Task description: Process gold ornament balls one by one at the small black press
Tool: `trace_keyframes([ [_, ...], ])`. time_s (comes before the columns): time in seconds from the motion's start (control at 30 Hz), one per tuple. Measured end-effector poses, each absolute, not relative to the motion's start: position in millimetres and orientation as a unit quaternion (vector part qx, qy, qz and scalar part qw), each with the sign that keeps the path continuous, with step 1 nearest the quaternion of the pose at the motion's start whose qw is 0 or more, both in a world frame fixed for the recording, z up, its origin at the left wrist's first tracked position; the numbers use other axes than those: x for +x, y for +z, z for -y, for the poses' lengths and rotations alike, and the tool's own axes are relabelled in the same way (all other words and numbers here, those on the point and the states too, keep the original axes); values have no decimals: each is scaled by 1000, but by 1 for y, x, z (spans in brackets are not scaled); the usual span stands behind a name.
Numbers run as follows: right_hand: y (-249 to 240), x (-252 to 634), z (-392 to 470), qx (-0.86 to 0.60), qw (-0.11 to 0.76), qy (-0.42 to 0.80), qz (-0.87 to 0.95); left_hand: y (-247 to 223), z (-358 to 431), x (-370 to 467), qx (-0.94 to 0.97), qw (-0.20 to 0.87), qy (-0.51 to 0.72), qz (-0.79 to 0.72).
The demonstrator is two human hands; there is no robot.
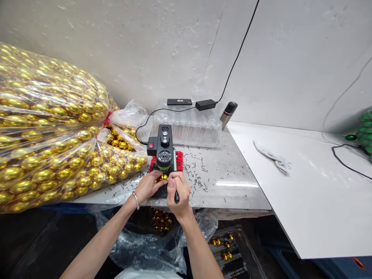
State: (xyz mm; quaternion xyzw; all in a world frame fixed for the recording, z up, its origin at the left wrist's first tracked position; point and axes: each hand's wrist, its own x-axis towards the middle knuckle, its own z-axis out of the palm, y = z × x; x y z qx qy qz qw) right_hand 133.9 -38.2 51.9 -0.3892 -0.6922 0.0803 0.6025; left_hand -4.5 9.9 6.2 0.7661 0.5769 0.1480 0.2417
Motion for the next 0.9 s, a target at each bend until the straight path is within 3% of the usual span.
trace_keyframes([
  [0.67, -8, 134, 24, -360, 640, 20, 678, 1, -5, -3, 765, 227, 138, -587],
  [0.9, 6, 133, 27, -353, 637, 33, 685, 0, -7, -2, 763, 227, 146, -587],
])
